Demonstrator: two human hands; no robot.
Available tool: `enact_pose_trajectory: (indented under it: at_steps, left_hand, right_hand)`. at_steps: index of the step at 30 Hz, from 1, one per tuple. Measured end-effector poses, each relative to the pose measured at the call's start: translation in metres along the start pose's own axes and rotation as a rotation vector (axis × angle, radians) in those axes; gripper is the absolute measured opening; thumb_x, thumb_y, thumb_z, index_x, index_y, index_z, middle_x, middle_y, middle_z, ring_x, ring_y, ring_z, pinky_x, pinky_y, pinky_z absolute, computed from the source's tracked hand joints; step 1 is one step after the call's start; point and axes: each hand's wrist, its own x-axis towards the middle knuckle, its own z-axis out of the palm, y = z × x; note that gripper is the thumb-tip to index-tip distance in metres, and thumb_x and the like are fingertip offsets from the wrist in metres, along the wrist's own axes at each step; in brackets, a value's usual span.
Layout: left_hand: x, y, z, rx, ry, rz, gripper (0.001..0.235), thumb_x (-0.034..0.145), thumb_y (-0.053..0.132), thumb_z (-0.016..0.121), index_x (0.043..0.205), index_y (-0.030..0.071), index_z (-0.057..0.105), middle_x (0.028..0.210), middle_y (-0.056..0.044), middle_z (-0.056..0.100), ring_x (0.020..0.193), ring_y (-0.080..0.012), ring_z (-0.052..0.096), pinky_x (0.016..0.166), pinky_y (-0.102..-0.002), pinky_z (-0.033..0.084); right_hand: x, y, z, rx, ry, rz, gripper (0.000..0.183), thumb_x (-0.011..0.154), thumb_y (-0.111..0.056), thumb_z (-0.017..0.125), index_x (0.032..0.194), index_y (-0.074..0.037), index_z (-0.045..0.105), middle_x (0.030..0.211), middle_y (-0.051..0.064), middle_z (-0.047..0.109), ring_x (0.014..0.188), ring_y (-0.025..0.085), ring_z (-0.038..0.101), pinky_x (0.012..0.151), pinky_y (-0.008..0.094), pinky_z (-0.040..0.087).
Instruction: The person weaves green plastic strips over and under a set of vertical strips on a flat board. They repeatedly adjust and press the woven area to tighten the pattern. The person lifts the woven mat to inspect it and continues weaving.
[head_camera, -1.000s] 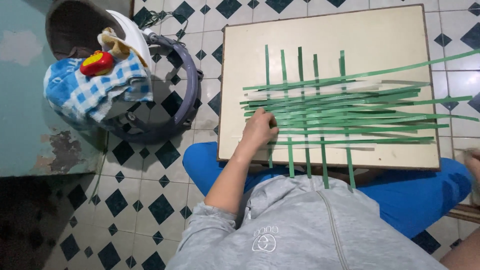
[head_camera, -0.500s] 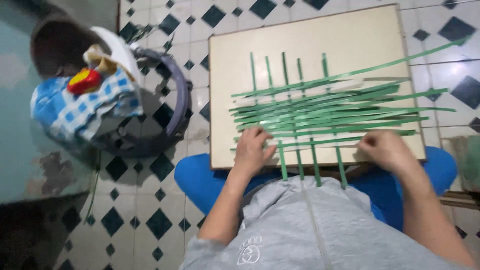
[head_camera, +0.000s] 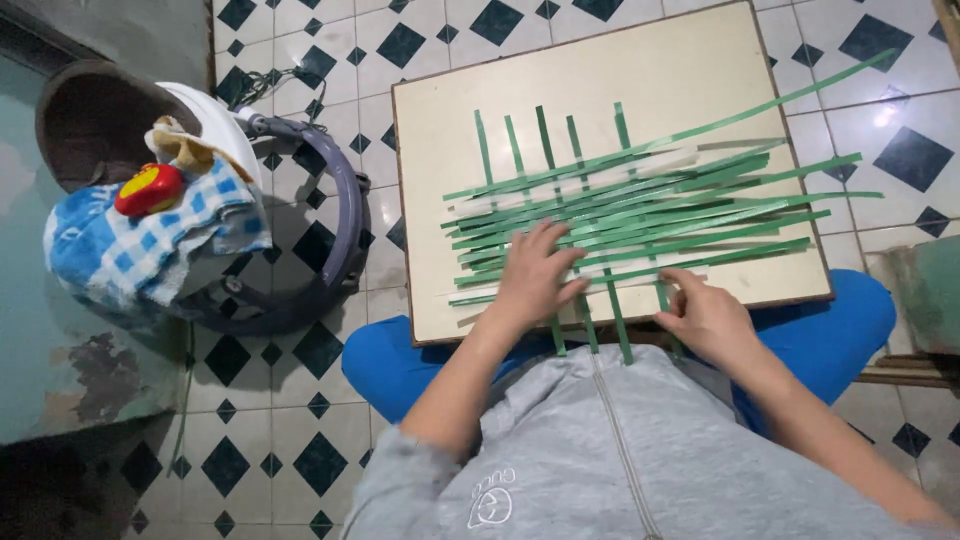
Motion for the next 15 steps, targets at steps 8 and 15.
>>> enact_pose_trajectory:
  at_steps: [8, 15]
  left_hand:
    - [0.039, 0.030, 0.025, 0.050, -0.482, -0.096, 0.085, 0.078, 0.078, 0.053, 0.147, 0.031, 0.040, 0.161, -0.011, 0.022, 0.150, -0.0408, 0.011, 0.113, -0.071, 0.012]
    - [0.044, 0.033, 0.019, 0.067, -0.535, -0.093, 0.089, 0.079, 0.083, 0.044, 0.150, 0.031, 0.034, 0.162, -0.011, 0.018, 0.150, -0.0418, 0.006, 0.113, -0.070, 0.010]
  right_hand:
    - [0.010, 0.017, 0.024, 0.117, 0.040, -0.021, 0.076, 0.076, -0.018, 0.077, 0.145, -0.012, 0.048, 0.082, 0.010, 0.071, 0.086, 0.030, 0.070, 0.072, 0.041, 0.055]
    - [-0.002, -0.015, -0.027, 0.111, -0.068, -0.079, 0.069, 0.079, -0.015, 0.075, 0.143, -0.011, 0.051, 0.084, 0.017, 0.075, 0.088, 0.036, 0.070, 0.071, 0.044, 0.053]
